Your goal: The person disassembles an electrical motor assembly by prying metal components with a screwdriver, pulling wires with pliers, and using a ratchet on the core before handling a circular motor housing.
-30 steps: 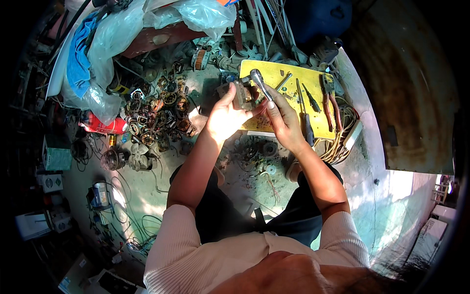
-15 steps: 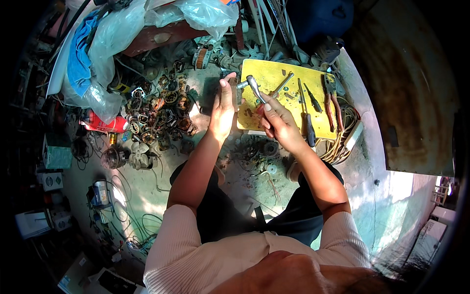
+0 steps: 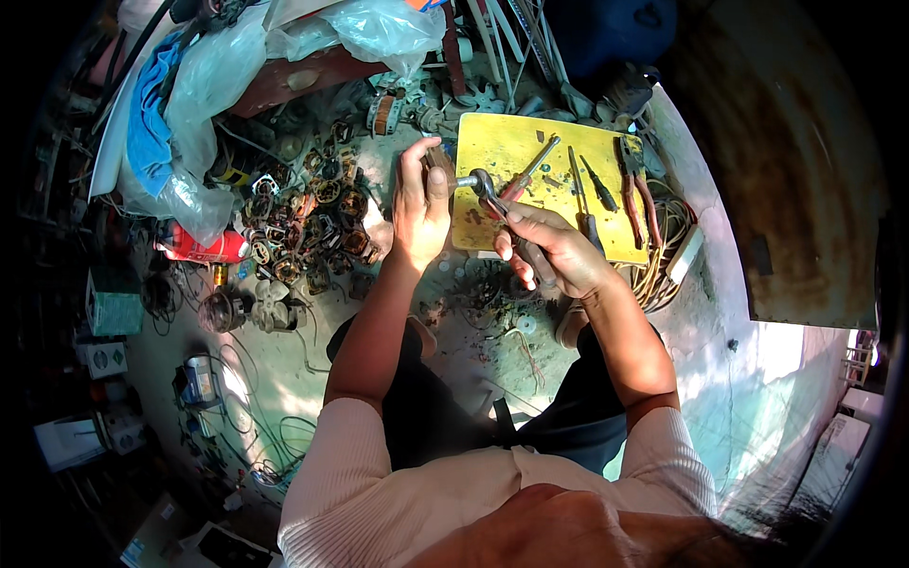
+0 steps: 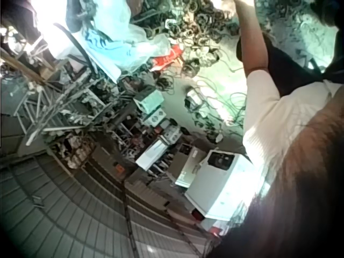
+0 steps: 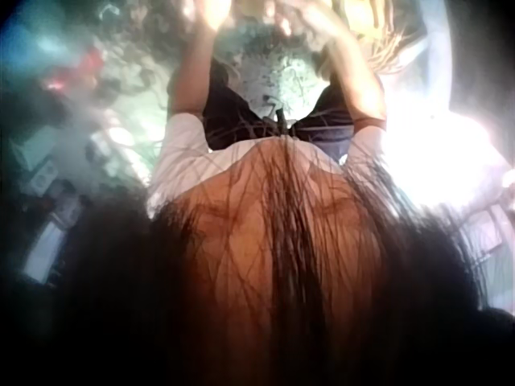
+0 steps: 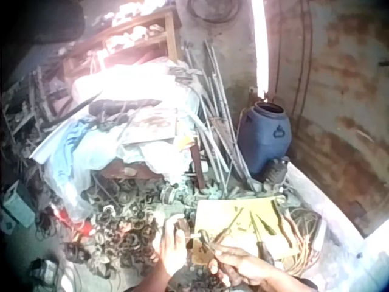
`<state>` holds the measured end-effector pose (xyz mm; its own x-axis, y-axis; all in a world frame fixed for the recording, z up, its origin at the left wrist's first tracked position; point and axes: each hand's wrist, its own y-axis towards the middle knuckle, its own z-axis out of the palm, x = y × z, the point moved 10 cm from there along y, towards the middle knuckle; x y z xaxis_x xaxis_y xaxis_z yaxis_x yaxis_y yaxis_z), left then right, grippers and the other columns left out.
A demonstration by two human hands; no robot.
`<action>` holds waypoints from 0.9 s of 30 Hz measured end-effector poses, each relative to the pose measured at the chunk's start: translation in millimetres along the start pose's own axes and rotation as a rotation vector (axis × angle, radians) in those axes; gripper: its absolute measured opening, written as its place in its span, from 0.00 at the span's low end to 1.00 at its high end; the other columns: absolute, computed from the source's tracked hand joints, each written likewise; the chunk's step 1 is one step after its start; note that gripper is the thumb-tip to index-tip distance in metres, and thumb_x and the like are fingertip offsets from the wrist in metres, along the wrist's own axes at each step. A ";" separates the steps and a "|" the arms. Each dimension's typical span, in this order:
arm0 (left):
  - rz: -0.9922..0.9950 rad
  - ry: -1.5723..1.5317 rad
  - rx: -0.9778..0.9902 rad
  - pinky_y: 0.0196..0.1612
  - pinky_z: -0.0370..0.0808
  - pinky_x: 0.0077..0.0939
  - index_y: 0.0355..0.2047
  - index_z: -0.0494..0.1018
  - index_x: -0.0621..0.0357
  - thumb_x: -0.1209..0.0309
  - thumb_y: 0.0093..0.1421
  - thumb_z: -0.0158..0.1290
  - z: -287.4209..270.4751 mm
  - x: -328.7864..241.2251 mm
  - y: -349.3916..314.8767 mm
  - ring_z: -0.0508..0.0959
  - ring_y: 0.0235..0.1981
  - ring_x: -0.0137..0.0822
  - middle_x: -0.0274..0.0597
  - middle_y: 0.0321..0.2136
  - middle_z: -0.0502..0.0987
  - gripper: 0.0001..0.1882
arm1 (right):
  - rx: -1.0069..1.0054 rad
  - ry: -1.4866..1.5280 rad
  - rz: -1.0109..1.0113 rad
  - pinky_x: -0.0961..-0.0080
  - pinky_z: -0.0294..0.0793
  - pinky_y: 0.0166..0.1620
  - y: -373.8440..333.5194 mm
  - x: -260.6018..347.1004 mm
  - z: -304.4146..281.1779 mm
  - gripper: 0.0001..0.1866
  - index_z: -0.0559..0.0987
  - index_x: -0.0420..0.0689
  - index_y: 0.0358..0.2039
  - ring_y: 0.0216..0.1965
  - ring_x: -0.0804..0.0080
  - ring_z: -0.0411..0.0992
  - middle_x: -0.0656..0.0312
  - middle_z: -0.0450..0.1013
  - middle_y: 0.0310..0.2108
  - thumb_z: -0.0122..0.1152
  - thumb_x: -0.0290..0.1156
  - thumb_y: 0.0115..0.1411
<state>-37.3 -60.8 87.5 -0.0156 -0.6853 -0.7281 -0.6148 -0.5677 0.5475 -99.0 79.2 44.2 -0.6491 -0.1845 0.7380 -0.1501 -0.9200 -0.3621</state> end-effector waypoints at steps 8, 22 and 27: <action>-0.119 -0.001 -0.049 0.46 0.69 0.37 0.49 0.66 0.61 0.62 0.70 0.35 8.2 7.9 -3.7 0.74 0.41 0.49 0.53 0.39 0.72 0.18 | -0.126 -0.419 -0.251 0.84 0.62 0.18 0.1 1.8 4.1 0.23 0.62 0.40 0.63 0.14 0.82 0.61 0.67 0.62 0.24 0.38 0.37 0.71; -0.544 -0.542 -0.194 0.36 0.72 0.30 0.40 0.70 0.63 0.60 0.69 0.30 35.8 72.8 -25.5 0.74 0.30 0.34 0.42 0.30 0.75 0.22 | -0.400 -0.830 -0.596 0.81 0.68 0.33 2.5 9.2 13.6 0.23 0.63 0.35 0.61 0.28 0.79 0.68 0.53 0.73 0.28 0.46 0.28 0.67; -0.744 -0.736 -0.132 0.35 0.73 0.25 0.41 0.70 0.60 0.57 0.68 0.27 45.3 65.7 -21.4 0.75 0.30 0.31 0.39 0.30 0.75 0.24 | -0.504 -1.004 -0.700 0.69 0.73 0.46 2.7 18.0 16.4 0.22 0.65 0.33 0.59 0.43 0.54 0.77 0.38 0.73 0.42 0.48 0.27 0.65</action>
<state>-61.0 -73.0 9.3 -0.1714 0.2768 -0.9455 -0.5758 -0.8069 -0.1318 -98.8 67.8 65.8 0.4763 -0.1016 0.8734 -0.6258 -0.7369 0.2555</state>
